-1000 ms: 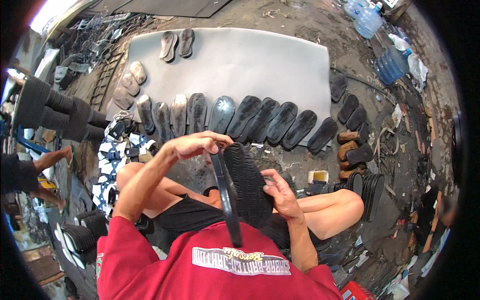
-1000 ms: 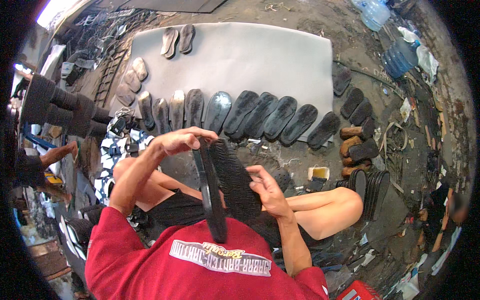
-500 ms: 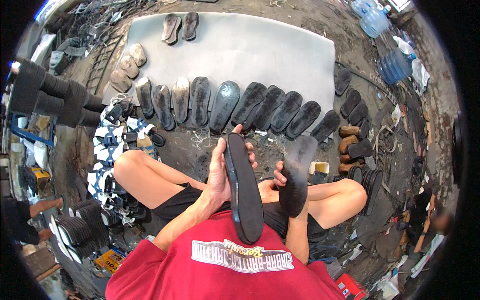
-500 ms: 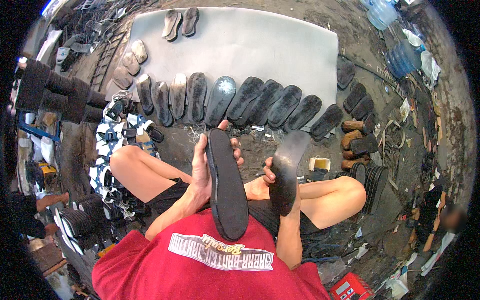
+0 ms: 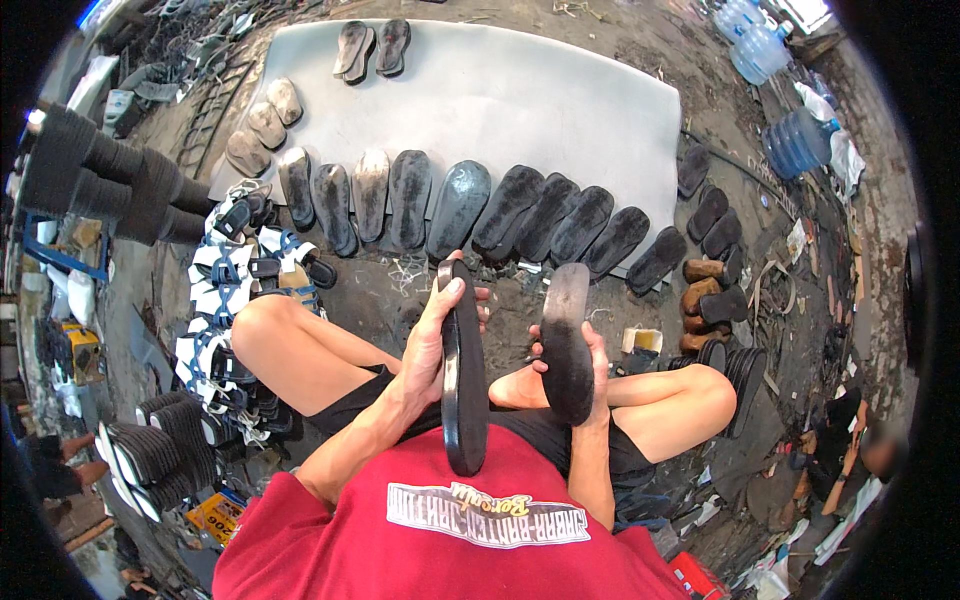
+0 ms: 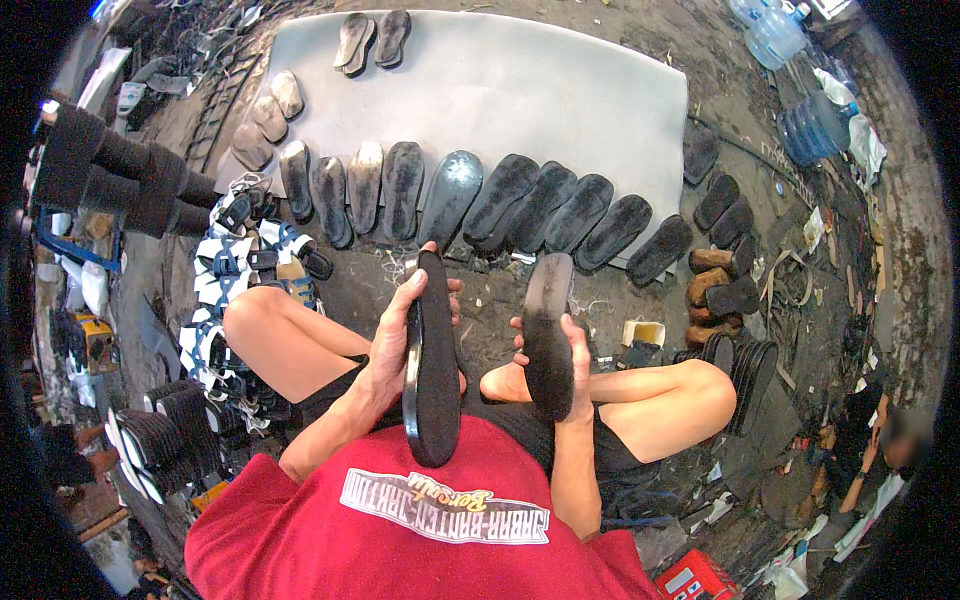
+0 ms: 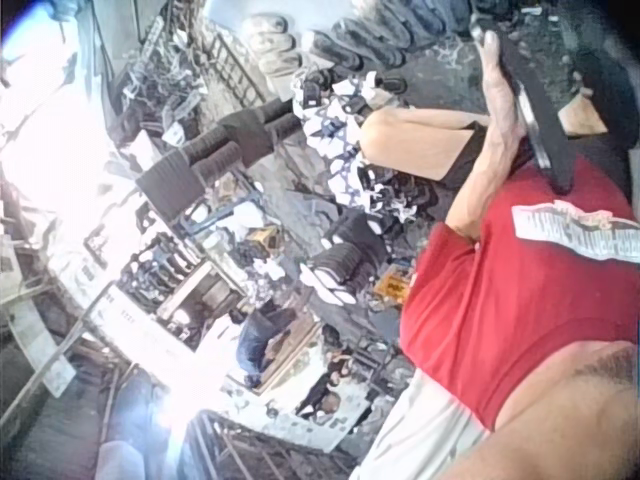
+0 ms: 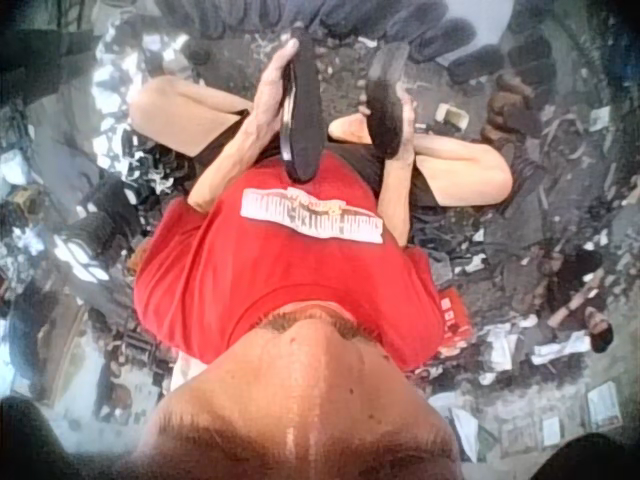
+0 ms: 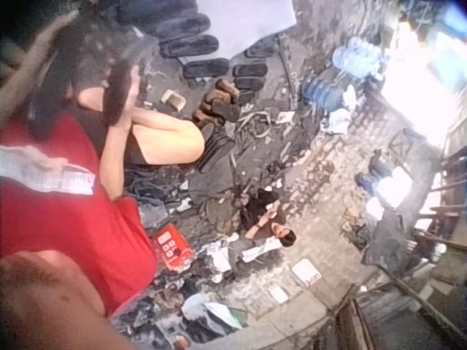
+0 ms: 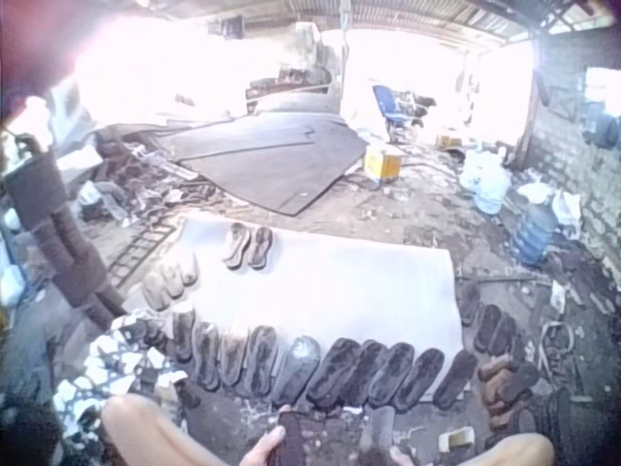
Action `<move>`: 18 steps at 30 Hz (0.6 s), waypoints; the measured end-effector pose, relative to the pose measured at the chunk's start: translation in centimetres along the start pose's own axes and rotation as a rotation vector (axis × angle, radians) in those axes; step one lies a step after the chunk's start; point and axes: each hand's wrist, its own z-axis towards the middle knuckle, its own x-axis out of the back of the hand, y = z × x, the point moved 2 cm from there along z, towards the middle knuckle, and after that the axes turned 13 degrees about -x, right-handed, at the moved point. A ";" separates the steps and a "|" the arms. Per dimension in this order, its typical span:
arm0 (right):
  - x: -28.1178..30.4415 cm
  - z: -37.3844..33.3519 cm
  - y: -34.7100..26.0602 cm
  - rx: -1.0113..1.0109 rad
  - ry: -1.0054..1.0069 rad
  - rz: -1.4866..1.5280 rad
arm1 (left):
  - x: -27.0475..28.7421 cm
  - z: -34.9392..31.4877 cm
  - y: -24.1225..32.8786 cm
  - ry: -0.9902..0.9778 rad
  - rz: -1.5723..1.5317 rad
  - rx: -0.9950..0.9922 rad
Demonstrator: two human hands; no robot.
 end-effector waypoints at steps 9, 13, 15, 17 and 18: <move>-4.1 -0.7 -1.8 0.218 0.209 -0.414 | 0.5 3.6 1.8 -0.102 -0.313 -0.236; -9.6 -3.9 -1.4 0.502 0.284 -0.884 | -2.3 2.9 3.1 -0.188 -0.310 -0.389; -13.3 -5.8 -0.8 0.856 0.309 -1.198 | -3.6 2.8 3.0 -0.307 -0.340 -0.433; -14.7 -7.0 0.3 0.975 0.366 -1.420 | -5.7 1.4 3.5 -0.256 -0.363 -0.407; -15.3 -7.4 0.9 1.082 0.356 -1.466 | -6.5 1.0 3.5 -0.321 -0.368 -0.418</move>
